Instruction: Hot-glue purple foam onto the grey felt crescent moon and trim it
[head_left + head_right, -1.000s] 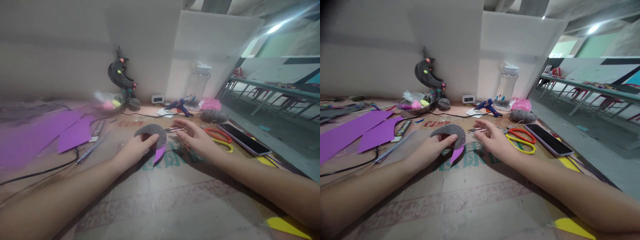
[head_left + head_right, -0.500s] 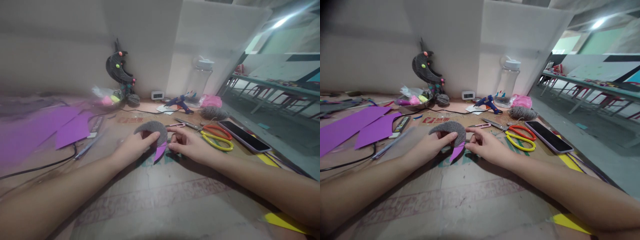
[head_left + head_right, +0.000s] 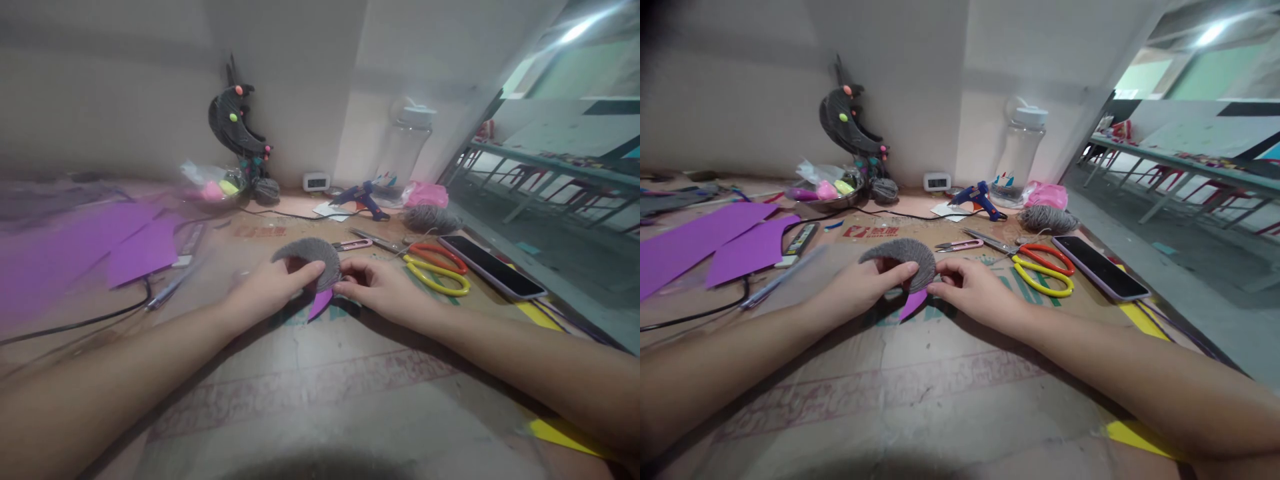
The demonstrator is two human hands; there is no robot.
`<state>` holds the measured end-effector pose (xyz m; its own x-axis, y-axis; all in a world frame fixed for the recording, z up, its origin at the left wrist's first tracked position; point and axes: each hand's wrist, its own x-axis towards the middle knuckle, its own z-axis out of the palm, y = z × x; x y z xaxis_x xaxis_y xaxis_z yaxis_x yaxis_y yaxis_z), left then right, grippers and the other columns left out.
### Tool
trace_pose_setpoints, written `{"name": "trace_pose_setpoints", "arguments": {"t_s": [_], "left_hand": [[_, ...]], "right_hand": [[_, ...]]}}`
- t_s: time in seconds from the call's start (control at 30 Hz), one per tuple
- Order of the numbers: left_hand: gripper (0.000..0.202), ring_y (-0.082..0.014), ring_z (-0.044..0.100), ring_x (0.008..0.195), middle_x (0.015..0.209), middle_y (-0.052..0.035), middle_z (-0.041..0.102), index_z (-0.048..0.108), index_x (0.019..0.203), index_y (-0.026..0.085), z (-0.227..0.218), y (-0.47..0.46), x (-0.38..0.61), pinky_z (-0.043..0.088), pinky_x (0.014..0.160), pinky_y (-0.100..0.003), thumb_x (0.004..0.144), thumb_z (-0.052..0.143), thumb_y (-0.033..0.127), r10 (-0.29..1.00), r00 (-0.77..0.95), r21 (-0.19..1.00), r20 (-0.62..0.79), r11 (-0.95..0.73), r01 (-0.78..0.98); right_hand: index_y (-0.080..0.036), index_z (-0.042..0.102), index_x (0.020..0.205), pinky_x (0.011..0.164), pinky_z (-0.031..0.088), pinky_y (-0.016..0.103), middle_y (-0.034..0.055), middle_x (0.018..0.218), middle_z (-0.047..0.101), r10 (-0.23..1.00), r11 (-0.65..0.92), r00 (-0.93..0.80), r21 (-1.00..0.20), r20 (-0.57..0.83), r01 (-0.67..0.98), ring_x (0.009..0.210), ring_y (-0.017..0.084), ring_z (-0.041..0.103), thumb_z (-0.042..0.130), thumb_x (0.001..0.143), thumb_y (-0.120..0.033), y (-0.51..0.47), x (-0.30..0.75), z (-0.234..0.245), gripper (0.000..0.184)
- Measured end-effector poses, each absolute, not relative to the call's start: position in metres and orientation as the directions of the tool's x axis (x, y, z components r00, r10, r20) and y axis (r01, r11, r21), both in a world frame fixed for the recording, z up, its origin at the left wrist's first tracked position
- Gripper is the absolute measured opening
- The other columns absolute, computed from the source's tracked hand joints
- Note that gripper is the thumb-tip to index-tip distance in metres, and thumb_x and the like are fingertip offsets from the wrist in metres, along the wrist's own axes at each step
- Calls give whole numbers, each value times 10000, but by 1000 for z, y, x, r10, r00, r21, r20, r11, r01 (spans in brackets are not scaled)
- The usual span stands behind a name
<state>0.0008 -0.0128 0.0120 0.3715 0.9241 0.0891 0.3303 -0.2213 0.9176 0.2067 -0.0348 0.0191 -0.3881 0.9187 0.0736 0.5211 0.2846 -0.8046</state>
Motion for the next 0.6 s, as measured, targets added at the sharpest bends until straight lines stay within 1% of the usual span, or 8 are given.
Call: {"name": "trace_pose_setpoints", "arguments": {"t_s": [0.07,0.17,0.3,0.37,0.43,0.5,0.57,0.6], "left_hand": [[341,-258,676,1045,1085,-35,765,730,1030,238,12,-13,1,500,934,-337,831,613,490,926,364,923,100,-223,313],[354,-275,674,1062,1090,-36,766,731,1033,245,11,-12,0,496,957,-355,820,617,504,930,354,920,95,-218,326],[376,-268,675,1020,1054,-40,766,724,1023,227,12,-12,1,497,932,-355,836,586,522,939,329,912,103,-221,345],[387,-264,677,955,975,-44,765,722,976,207,14,-12,1,499,891,-353,852,553,532,954,281,899,102,-209,385],[390,-253,669,865,868,-34,751,720,899,200,16,-12,0,497,832,-341,856,532,539,971,216,876,101,-190,444],[392,-236,649,790,777,-18,722,707,809,208,18,-12,-1,482,777,-323,853,523,551,980,165,855,114,-181,486],[411,-229,630,763,729,-10,696,678,724,217,18,-12,-2,460,751,-314,852,511,570,980,152,835,129,-190,516],[427,-228,624,760,718,-9,688,658,688,219,17,-11,-3,450,744,-313,853,504,581,979,155,825,133,-196,530]], "right_hand": [[-163,688,869,589,367,246,-33,674,503,922,265,-382,-814,59,516,618,110,444,631,843,-322,-35,206,18,170],[-163,677,844,651,427,262,10,760,618,924,261,-379,-822,61,506,693,135,536,603,860,-331,-36,206,18,184],[-176,687,865,741,466,284,38,843,691,903,367,-404,-757,150,540,796,163,610,530,916,-327,-35,210,25,224],[-183,695,860,719,464,279,30,821,697,894,399,-418,-707,159,584,774,161,620,517,927,-326,-34,214,30,237],[-189,696,816,661,448,266,13,762,690,897,396,-424,-651,125,648,709,151,611,542,921,-333,-36,217,35,236],[-196,699,799,636,439,255,4,742,694,892,411,-439,-599,108,687,675,141,608,564,920,-331,-42,217,38,226],[-211,716,864,658,450,250,9,796,721,848,489,-516,-557,123,671,702,139,630,551,939,-313,-52,216,39,208],[-218,721,914,674,456,252,19,835,731,803,556,-580,-522,136,647,725,141,641,535,953,-308,-57,215,38,211]]}}
